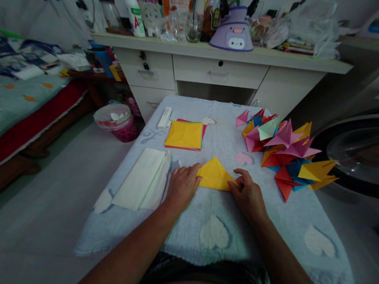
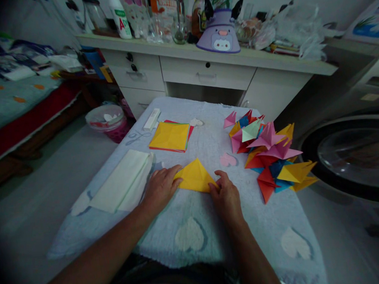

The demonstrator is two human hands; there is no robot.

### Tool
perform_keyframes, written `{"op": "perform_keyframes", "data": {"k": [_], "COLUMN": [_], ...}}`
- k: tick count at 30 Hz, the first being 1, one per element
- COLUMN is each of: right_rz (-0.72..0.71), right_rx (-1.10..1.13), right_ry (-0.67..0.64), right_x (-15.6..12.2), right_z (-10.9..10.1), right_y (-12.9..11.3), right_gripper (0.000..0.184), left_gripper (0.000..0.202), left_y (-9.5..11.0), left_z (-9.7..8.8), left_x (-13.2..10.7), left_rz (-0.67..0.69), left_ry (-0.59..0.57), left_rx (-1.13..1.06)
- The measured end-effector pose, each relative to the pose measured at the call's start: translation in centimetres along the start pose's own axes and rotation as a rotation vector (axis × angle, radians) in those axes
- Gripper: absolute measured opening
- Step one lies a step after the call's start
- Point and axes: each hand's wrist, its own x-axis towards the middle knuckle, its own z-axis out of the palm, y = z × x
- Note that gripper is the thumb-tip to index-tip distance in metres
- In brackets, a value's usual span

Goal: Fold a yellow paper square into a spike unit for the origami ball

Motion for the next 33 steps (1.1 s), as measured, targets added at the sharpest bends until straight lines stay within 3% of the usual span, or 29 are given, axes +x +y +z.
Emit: {"op": "perform_keyframes", "data": {"k": [4, 8, 10, 14, 21, 33], "right_rz": [-0.01, -0.009, -0.004, -0.033, -0.05, -0.057], "right_rx": [-0.037, -0.052, -0.052, -0.043, -0.047, -0.037], "right_ry": [-0.005, -0.013, -0.02, -0.018, -0.005, 0.006], "right_x": [0.0, 0.0, 0.0, 0.0, 0.0, -0.1], "right_z": [0.1, 0.1, 0.1, 0.2, 0.3, 0.4], "right_y": [0.1, 0.0, -0.1, 0.1, 0.1, 0.3], "right_gripper": [0.039, 0.039, 0.039, 0.039, 0.039, 0.039], "left_gripper": [0.034, 0.025, 0.022, 0.028, 0.061, 0.06], "left_y": [-0.2, 0.1, 0.6, 1.9, 2.4, 2.3], "left_z": [-0.2, -0.7, -0.5, 0.6, 1.6, 1.4], "left_x": [0.0, -0.5, -1.0, -1.9, -2.3, -2.1], "left_rz": [0.004, 0.049, 0.162, 0.477, 0.401, 0.372], "left_ry": [0.018, 0.14, 0.179, 0.062, -0.135, -0.186], "left_rx": [-0.019, 0.031, 0.038, -0.042, -0.107, -0.12]}}
